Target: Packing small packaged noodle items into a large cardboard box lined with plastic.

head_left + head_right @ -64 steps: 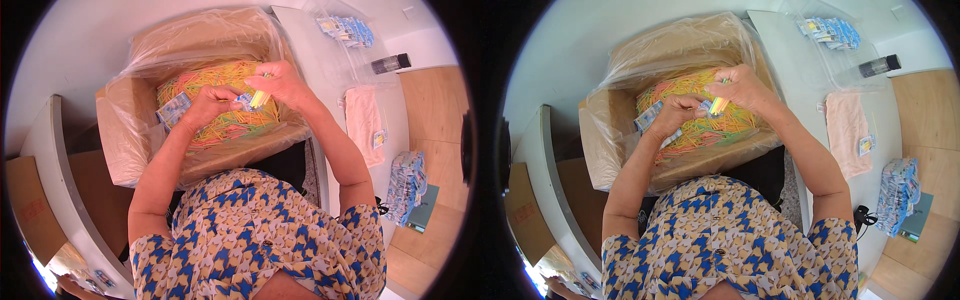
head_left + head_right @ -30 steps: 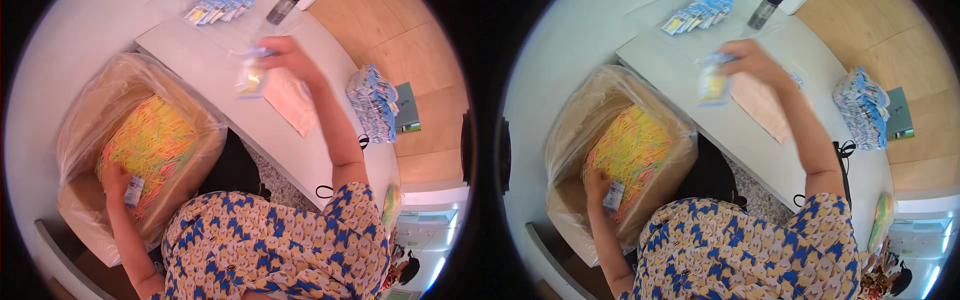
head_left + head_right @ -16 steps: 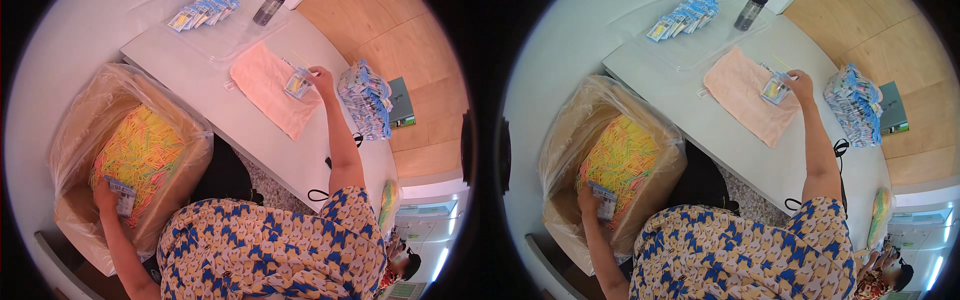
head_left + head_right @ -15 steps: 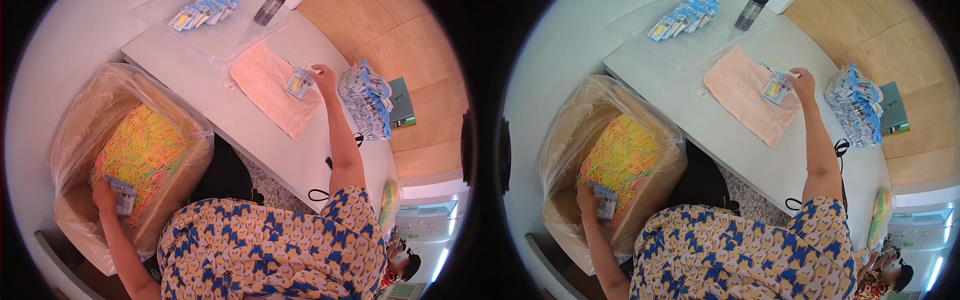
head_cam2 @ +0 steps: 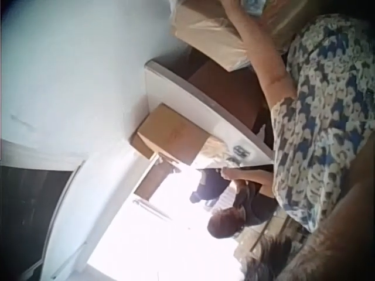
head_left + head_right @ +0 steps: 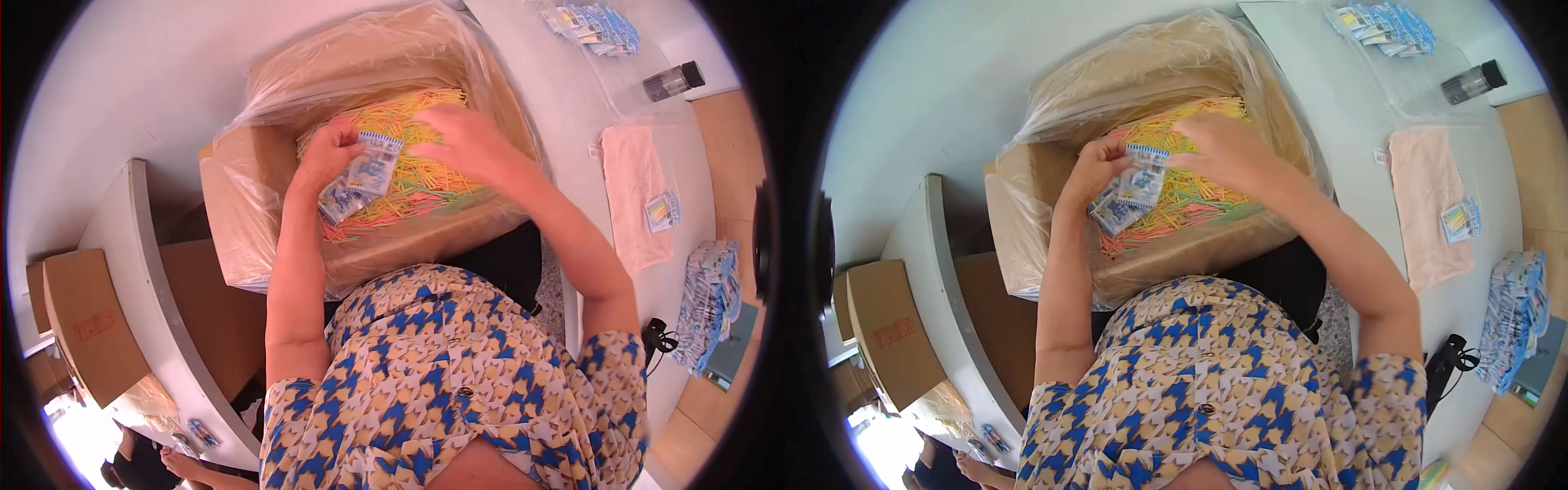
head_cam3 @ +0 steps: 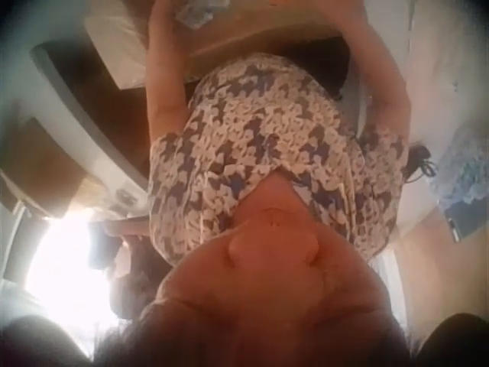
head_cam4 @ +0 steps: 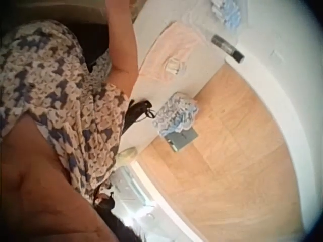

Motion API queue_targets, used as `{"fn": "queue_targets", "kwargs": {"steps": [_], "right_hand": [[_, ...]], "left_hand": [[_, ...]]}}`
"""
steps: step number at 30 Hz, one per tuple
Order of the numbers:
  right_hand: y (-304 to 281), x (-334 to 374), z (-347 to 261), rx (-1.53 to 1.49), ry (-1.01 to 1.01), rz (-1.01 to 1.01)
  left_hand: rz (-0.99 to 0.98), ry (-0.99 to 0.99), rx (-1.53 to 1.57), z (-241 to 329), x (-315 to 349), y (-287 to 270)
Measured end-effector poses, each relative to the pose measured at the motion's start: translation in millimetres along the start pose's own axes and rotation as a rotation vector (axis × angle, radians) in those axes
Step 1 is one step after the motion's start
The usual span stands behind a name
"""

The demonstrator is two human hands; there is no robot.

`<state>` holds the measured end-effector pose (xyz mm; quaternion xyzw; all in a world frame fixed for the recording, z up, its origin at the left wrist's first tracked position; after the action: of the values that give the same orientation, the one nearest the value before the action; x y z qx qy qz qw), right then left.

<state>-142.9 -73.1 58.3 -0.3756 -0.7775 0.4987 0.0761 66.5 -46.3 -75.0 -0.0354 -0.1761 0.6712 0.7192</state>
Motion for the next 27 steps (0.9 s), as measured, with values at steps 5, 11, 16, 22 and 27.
{"fn": "queue_targets", "kwargs": {"steps": [5, 11, 16, 22, 27], "right_hand": [[33, -32, 25, -0.053, 0.099, -0.247], [15, -40, 34, -0.198, 0.138, -0.182], [29, -4, 95, 0.18, 0.315, -0.657], [63, 31, 99, 0.442, 0.384, -0.805], [72, 34, 99, 0.383, 0.44, -0.868]], "left_hand": [[-0.056, 0.09, 0.479, 49, 3, 20], [0.037, 0.173, 0.436, 67, 0, 26], [0.231, 0.172, 0.399, 72, 1, 21], [0.296, 0.171, 0.384, 75, 0, 20], [0.308, 0.171, 0.418, 77, -2, 19]]}}
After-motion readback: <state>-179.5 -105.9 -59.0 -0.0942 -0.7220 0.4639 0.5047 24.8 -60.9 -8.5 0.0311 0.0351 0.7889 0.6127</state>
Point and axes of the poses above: each hand's wrist, its own x-axis away from the middle knuckle, its own y-axis out of the palm, z = x × y, the point moved 5 cm from there along -x, towards the middle knuckle, and after that the axes turned 1 degree about z, right-handed, at the moved point
